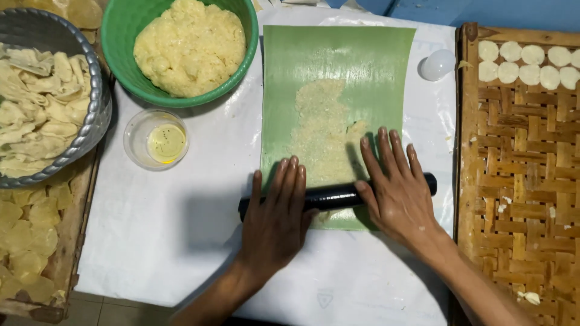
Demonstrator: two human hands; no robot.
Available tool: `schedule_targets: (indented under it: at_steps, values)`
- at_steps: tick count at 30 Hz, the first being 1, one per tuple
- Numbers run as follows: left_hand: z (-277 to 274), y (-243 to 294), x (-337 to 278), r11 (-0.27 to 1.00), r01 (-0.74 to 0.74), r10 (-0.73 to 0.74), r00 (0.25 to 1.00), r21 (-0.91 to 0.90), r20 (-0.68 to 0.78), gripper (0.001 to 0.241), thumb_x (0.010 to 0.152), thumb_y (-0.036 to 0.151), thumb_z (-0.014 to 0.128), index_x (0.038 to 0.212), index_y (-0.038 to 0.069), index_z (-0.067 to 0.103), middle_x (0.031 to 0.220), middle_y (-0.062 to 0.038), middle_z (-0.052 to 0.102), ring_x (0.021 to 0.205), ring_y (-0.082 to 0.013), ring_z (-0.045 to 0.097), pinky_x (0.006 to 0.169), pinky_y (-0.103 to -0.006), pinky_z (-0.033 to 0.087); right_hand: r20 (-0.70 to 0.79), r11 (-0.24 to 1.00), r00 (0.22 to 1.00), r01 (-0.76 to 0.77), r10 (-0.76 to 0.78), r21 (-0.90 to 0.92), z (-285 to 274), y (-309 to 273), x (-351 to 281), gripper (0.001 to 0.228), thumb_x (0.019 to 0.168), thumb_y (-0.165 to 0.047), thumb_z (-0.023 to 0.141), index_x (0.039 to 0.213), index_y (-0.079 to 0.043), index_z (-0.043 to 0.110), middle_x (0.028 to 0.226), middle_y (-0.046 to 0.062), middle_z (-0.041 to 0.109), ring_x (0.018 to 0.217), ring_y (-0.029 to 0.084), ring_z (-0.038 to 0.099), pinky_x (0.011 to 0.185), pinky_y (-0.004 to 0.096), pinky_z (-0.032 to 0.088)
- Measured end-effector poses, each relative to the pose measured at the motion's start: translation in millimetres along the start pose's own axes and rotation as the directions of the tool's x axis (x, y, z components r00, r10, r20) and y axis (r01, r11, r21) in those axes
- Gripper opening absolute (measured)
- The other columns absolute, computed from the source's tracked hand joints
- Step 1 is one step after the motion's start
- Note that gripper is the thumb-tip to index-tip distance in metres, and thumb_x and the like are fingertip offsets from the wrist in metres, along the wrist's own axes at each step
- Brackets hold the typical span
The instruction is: Rolling out dough and cutting small discs to make crackers.
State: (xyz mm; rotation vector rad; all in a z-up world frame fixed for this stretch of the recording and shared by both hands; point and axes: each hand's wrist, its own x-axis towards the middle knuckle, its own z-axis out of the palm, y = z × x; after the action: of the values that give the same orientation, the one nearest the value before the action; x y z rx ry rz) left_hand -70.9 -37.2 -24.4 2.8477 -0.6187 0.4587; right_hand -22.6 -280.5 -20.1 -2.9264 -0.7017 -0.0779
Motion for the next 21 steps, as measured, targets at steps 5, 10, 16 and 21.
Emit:
schedule_targets:
  at_steps: [5,10,16,21]
  values:
    - [14.4,-31.8,55.5,0.995,0.095,-0.094,0.995,-0.037,0.024,0.067,0.109,0.046,0.040,0.153,-0.005,0.043,0.163,-0.029,0.030,0.154,-0.0408,0.028,0.122,-0.0655,0.022,0.147,0.973,0.978,-0.173,0.151,0.156,-17.1,13.0,68.0,0.075,0.106,-0.056,0.018,0.165,-0.012,0.005,0.169,0.023,-0.002,0.157,0.037,-0.004,0.126,0.051,0.004]
    - [15.2,-40.4,76.2,0.962,0.203,-0.167,0.966,-0.182,0.196,0.072,0.111,0.045,0.033,0.158,-0.010,0.029,0.166,-0.034,0.017,0.157,-0.0462,0.010,0.123,-0.0659,0.002,0.173,0.930,0.957,-0.270,0.231,0.250,-20.5,12.0,87.6,0.076,0.109,-0.057,0.026,0.166,-0.007,0.018,0.168,0.031,0.011,0.157,0.041,0.002,0.126,0.055,0.009]
    - [15.0,-5.2,25.3,0.992,0.064,-0.079,0.988,-0.111,-0.134,0.064,0.110,0.038,0.038,0.152,-0.011,0.040,0.157,-0.032,0.042,0.149,-0.0446,0.040,0.121,-0.0634,0.027,-0.059,0.998,0.996,-0.059,0.061,0.028,9.0,7.8,24.2,0.070,0.108,-0.049,0.031,0.165,-0.008,0.030,0.169,0.024,0.028,0.156,0.040,0.020,0.126,0.053,0.012]
    - [6.3,19.8,-15.6,0.998,0.025,-0.031,0.993,-0.059,-0.113,0.060,0.109,0.038,0.036,0.149,-0.006,0.048,0.157,-0.026,0.047,0.148,-0.0376,0.044,0.118,-0.0515,0.035,-0.220,1.000,0.975,0.016,-0.020,-0.019,21.5,1.1,-31.1,0.068,0.109,-0.045,0.026,0.162,-0.004,0.036,0.165,0.020,0.038,0.153,0.038,0.033,0.124,0.052,0.024]
